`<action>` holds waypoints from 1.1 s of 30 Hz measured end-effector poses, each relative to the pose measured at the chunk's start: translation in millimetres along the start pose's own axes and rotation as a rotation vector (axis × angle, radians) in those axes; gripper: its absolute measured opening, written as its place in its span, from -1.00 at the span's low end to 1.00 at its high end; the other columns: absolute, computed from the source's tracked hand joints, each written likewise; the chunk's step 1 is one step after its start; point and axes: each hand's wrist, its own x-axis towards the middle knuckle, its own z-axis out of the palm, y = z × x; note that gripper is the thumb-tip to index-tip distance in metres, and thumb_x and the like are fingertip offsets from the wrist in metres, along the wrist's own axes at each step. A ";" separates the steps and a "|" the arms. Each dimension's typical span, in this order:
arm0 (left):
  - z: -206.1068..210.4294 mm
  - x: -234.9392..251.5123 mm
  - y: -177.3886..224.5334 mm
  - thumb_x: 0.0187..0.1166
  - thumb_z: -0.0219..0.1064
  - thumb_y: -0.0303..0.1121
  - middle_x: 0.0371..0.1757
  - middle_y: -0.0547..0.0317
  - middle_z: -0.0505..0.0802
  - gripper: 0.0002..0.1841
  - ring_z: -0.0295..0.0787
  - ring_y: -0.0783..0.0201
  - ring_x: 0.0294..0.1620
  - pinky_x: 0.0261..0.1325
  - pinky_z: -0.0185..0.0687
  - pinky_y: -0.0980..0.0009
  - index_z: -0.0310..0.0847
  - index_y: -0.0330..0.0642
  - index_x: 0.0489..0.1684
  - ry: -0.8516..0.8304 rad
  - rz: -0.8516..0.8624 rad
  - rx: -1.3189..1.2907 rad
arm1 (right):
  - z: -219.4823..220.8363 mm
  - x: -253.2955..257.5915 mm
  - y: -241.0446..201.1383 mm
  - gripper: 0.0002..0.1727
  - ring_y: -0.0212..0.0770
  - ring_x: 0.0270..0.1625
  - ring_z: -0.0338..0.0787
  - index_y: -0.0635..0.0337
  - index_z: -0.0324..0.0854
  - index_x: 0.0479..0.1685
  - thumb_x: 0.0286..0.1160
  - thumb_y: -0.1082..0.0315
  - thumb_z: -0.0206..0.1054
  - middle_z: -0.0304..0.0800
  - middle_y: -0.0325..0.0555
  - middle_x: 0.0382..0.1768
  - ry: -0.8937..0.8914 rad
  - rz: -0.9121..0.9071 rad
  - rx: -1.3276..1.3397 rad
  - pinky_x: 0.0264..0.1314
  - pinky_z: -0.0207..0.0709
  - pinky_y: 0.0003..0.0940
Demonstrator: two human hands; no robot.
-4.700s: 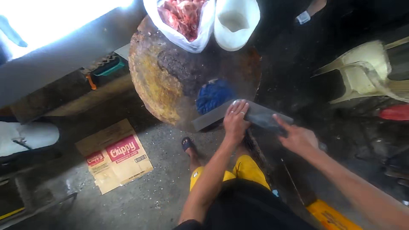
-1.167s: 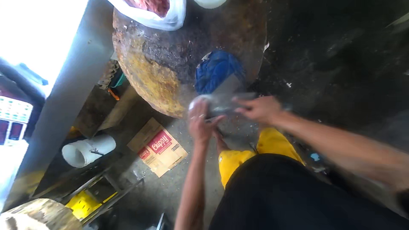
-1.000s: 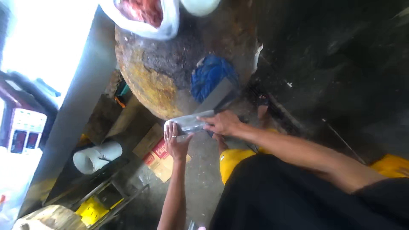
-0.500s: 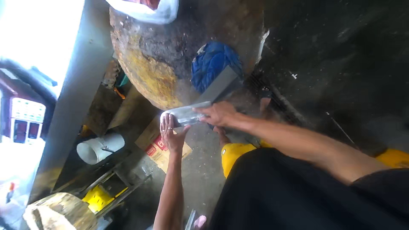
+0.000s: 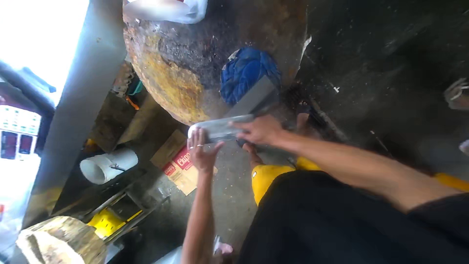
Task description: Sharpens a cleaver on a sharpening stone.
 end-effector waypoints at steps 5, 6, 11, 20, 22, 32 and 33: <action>6.4 18.6 73.4 0.12 0.70 0.17 0.64 -0.12 0.60 -0.10 0.39 -0.10 0.74 0.82 0.16 -0.05 0.64 -0.23 0.48 0.005 -0.018 -0.034 | -22.9 -32.0 38.4 -0.40 0.22 -0.15 0.87 -0.83 0.21 0.75 0.68 -0.32 0.08 0.92 0.04 -0.16 0.002 0.013 0.060 -0.12 0.63 0.40; 26.5 29.7 112.7 0.13 0.69 0.19 0.63 -0.10 0.62 -0.11 0.41 -0.09 0.73 0.82 0.17 -0.06 0.66 -0.20 0.46 0.011 0.038 -0.068 | -39.7 -58.3 72.2 -0.40 0.23 -0.17 0.88 -0.87 0.20 0.73 0.66 -0.37 0.06 0.93 0.03 -0.18 0.055 0.077 0.017 -0.15 0.63 0.41; 102.7 81.7 239.7 0.27 0.47 0.40 0.61 0.20 0.68 -0.15 0.47 0.18 0.71 0.82 0.19 0.10 0.70 -0.03 0.46 0.020 0.251 -0.201 | -116.0 -147.9 164.2 -0.33 0.46 -0.19 0.83 -0.74 0.24 0.76 0.64 -0.47 -0.05 0.88 0.28 -0.19 0.253 0.338 -0.209 -0.27 0.53 0.50; -23.4 -16.6 -9.4 0.22 0.59 0.26 0.61 -0.06 0.64 -0.11 0.41 -0.04 0.74 0.80 0.23 -0.03 0.64 -0.21 0.48 0.010 -0.117 0.033 | 4.8 12.2 -34.8 -0.49 0.12 -0.18 0.86 -0.73 0.38 0.67 0.78 -0.26 -0.06 0.91 -0.07 -0.23 -0.023 -0.055 0.015 -0.11 0.63 0.27; -6.3 0.4 45.0 0.19 0.65 0.17 0.58 -0.22 0.64 -0.13 0.44 -0.18 0.70 0.77 0.22 -0.09 0.66 -0.33 0.43 0.029 -0.081 -0.022 | -19.1 -9.2 4.7 -0.49 0.20 -0.13 0.88 -0.80 0.33 0.69 0.76 -0.28 -0.04 0.94 -0.01 -0.18 0.002 0.008 0.063 -0.07 0.62 0.39; 52.2 35.0 126.0 0.32 0.57 0.24 0.68 0.31 0.60 -0.23 0.39 0.22 0.75 0.82 0.24 0.08 0.62 0.10 0.55 -0.001 0.119 -0.107 | -79.6 -71.7 87.8 -0.48 0.26 -0.20 0.88 -0.85 0.38 0.63 0.70 -0.36 -0.01 0.94 0.03 -0.22 0.125 0.223 -0.115 -0.21 0.60 0.43; 31.1 14.6 79.4 0.26 0.62 0.21 0.64 0.27 0.63 -0.23 0.44 0.19 0.72 0.79 0.29 0.05 0.66 0.07 0.51 0.028 0.047 -0.071 | -54.8 -42.1 53.2 -0.49 0.18 -0.19 0.89 -0.90 0.37 0.62 0.69 -0.36 -0.02 0.95 -0.05 -0.21 0.061 0.155 -0.079 -0.19 0.62 0.39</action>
